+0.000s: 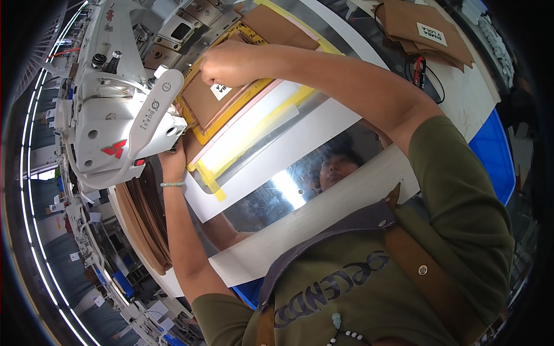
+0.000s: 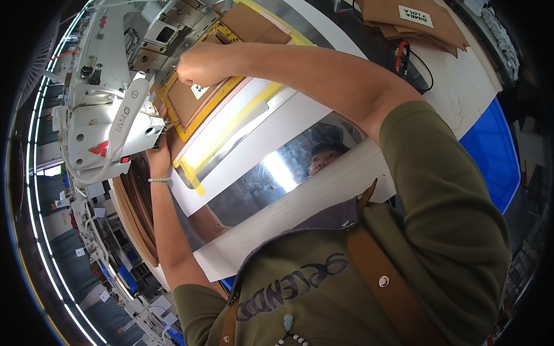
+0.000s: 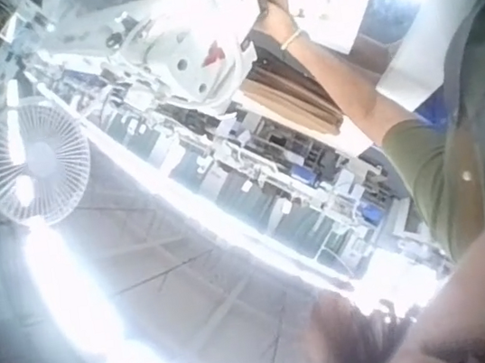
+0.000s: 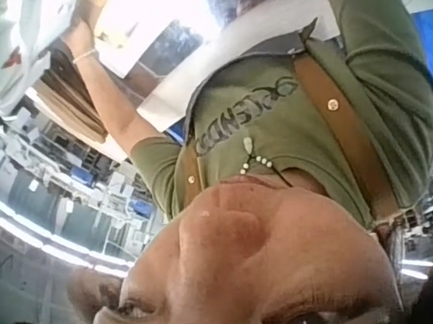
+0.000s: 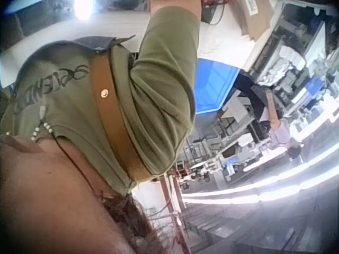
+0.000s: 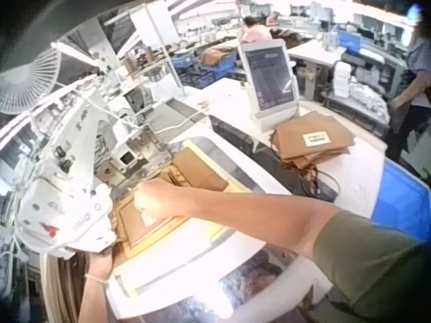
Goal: Placing and aligning leather pieces into an embroidery machine frame.
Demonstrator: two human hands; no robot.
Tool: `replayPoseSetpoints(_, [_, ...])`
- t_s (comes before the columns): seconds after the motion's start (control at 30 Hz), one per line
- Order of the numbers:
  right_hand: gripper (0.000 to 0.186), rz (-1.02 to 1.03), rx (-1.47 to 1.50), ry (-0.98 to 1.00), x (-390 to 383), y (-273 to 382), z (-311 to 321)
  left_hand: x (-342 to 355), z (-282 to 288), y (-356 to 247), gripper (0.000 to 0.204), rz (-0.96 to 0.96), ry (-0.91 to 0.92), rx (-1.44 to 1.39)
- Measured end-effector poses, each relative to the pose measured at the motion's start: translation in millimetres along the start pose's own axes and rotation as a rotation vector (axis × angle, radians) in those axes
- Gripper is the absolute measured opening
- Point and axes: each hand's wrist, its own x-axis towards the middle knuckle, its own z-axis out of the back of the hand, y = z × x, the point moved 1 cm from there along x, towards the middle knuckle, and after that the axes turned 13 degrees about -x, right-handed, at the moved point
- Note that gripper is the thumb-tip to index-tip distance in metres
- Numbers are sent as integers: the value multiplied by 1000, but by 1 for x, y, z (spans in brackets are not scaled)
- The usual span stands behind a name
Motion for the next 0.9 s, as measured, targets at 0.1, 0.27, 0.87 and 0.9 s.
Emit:
replayPoseSetpoints(0.1, [8,-4,34,-118,-23,-13,-3,37,-47,-79,38,-200,233,137])
replayPoseSetpoints(0.27, [9,-21,-11,-20,-13,-2,11,39,-35,-89,41,-164,263,305])
replayPoseSetpoints(0.87, [27,85,204,72,-17,20,21,53,-34,-75,33,-354,159,434])
replayPoseSetpoints(0.9, [27,96,202,77,-20,25,20,53,-34,-76,31,-372,174,448])
